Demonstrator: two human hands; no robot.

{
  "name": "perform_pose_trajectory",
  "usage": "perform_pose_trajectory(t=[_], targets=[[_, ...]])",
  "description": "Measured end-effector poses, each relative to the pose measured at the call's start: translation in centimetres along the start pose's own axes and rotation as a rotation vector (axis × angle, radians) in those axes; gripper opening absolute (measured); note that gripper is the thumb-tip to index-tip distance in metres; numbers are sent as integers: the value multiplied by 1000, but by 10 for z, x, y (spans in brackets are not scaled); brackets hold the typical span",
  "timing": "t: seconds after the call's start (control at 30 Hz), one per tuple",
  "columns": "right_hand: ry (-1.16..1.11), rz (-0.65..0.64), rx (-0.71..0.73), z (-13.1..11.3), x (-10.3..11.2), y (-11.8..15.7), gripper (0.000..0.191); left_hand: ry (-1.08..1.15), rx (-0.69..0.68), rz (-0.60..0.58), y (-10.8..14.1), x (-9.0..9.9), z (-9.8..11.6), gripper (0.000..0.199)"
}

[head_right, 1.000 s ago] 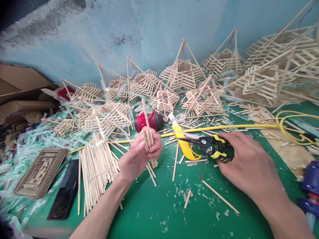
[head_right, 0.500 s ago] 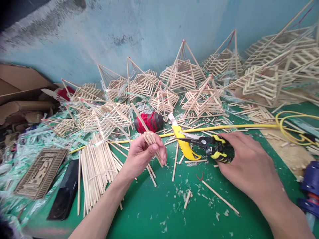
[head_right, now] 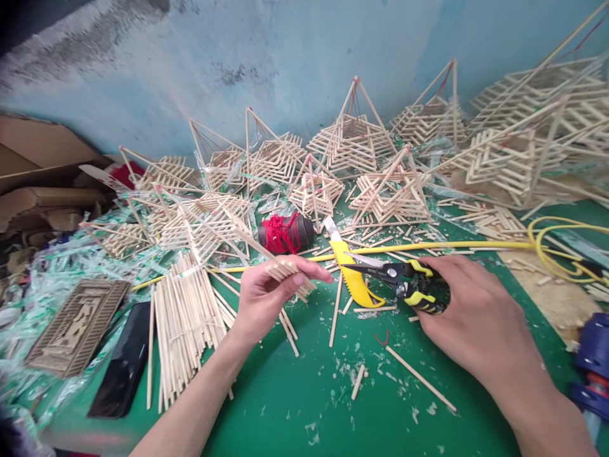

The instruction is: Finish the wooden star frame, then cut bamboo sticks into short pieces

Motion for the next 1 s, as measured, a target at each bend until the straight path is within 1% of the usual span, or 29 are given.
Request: perform_pose_trajectory(t=[0.07, 0.17, 0.33, 0.5, 0.63, 0.7, 0.8, 0.9, 1.0], targets=[[6, -5, -3, 0, 0, 0, 43, -13, 6, 8, 0, 0, -1, 10], [0, -12, -13, 0, 0, 0, 43, -17, 10, 7, 1, 1, -2, 13], [-18, -13, -23, 0, 0, 0, 43, -24, -39, -25, 1, 0, 1, 14], [-10, 3, -13, 1, 0, 1, 43, -44, -54, -34, 1, -2, 5, 13], [-1, 4, -16, 4, -2, 2, 44, 24, -65, -54, 2, -2, 5, 9], [-12, -7, -16, 5, -3, 2, 44, 58, -38, -66, 2, -2, 4, 7], [-35, 2, -9, 5, -1, 1, 43, 52, 19, -116, 2, -2, 2, 10], [-21, 45, 17, 0, 6, -2, 44, 32, 87, -220, 2, -5, 1, 15], [-19, 98, 120, -12, 17, -4, 40, 22, 140, -287, 2, -6, -1, 20]])
Point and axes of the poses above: each hand's wrist, its own y-axis away from the middle knuckle, its own x-axis out of the back of the hand, z = x × y, the point moved 8 cm from there along -y, towards the middle knuckle, and after that the axes turned 3 degrees about -x, right-handed, at the moved point
